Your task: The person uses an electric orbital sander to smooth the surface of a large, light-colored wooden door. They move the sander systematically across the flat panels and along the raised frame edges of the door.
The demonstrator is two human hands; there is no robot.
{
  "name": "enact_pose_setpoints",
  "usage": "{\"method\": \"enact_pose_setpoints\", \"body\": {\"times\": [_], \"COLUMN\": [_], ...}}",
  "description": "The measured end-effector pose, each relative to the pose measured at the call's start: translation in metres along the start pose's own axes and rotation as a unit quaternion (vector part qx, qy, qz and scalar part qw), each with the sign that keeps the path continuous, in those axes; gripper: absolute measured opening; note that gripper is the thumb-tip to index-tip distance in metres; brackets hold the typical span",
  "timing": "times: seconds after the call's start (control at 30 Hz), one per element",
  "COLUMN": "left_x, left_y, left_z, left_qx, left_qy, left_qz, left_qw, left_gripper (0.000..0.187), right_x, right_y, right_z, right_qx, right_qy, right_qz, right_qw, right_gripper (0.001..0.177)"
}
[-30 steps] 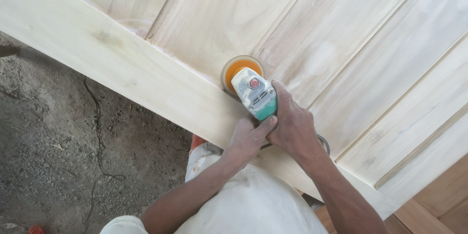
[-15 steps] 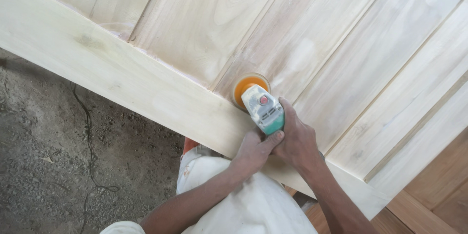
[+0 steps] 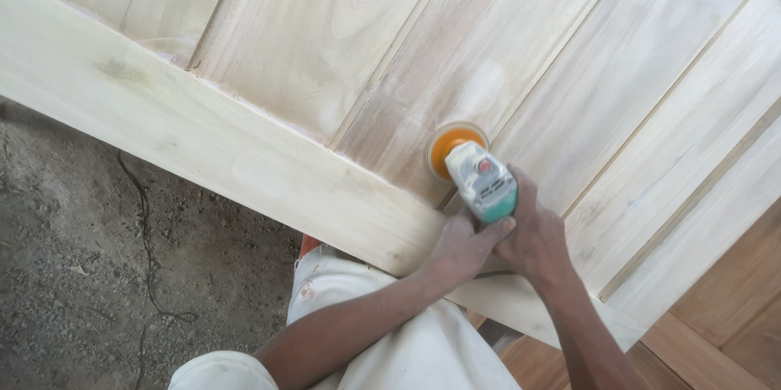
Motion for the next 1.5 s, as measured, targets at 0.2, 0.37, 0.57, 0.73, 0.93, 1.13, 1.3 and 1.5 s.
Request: {"method": "enact_pose_setpoints", "body": {"times": [0.2,0.37,0.57,0.73,0.93,1.13,1.3,1.5], "left_x": [0.012,0.023,0.018,0.002,-0.021,-0.033,-0.036,-0.036], "left_y": [0.012,0.007,0.002,0.008,0.023,0.046,0.064,0.05], "left_z": [0.027,0.006,-0.016,0.02,0.08,0.127,0.165,0.127], "left_qx": [-0.019,-0.021,-0.052,-0.063,-0.061,-0.002,-0.023,-0.016], "left_qy": [0.054,0.06,0.053,0.039,0.029,0.01,0.021,0.044], "left_qz": [-0.052,-0.07,-0.075,-0.042,0.011,0.023,0.025,0.039], "left_qw": [0.997,0.996,0.994,0.996,0.998,1.0,0.999,0.998], "left_gripper": [0.078,0.073,0.069,0.069,0.088,0.095,0.095,0.091], "right_x": [0.018,0.007,0.005,0.018,0.049,0.087,0.102,0.088], "right_y": [-0.03,-0.051,-0.054,-0.031,-0.008,-0.005,0.01,0.006], "right_z": [0.035,0.022,0.009,0.034,0.076,0.113,0.143,0.108], "right_qx": [0.022,0.065,0.145,0.078,-0.015,0.01,-0.066,0.018], "right_qy": [-0.003,-0.017,-0.016,-0.03,-0.033,0.012,0.015,0.048], "right_qz": [-0.014,-0.012,-0.007,-0.032,-0.047,-0.022,-0.001,0.01], "right_qw": [1.0,0.998,0.989,0.996,0.998,1.0,0.998,0.999], "right_gripper": [0.082,0.086,0.084,0.088,0.087,0.088,0.085,0.081]}}
Point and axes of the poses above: each hand's wrist, its own z-axis towards the middle knuckle, its own x-axis out of the back of the hand, y = z × x, the point moved 7 cm from there along z, towards the middle knuckle, and after that the axes turned 10 degrees about -x, right-handed, at the moved point
